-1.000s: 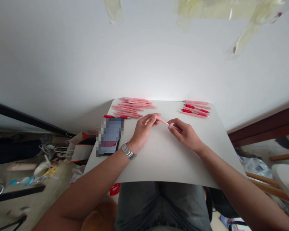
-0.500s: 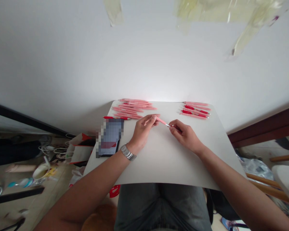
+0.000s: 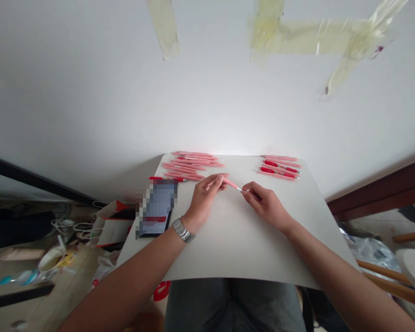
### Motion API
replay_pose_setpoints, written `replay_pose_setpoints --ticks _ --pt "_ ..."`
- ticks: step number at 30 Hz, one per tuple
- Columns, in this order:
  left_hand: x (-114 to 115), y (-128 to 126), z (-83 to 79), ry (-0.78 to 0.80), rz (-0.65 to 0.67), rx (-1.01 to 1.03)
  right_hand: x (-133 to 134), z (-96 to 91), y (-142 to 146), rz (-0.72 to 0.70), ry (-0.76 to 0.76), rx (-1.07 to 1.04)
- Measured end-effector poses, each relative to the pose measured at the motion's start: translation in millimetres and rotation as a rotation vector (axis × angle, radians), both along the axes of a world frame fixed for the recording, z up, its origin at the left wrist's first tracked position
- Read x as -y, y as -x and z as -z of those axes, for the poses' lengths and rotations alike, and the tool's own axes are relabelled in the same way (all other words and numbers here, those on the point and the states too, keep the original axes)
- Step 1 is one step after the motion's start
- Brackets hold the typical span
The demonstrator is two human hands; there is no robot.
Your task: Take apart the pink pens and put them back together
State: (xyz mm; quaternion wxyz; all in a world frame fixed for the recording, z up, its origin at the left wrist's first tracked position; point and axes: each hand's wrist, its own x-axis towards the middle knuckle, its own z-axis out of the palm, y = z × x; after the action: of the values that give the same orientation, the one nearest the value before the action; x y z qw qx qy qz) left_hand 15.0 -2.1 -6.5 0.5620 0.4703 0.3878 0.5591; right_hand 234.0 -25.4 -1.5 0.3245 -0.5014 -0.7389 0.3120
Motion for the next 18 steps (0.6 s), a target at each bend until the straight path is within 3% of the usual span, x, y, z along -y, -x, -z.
replay_pose_setpoints --ticks 18 --pt "-4.3 3.2 0.2 0.044 -0.054 0.067 -0.2 0.9 -1.1 -0.004 0.028 -0.007"
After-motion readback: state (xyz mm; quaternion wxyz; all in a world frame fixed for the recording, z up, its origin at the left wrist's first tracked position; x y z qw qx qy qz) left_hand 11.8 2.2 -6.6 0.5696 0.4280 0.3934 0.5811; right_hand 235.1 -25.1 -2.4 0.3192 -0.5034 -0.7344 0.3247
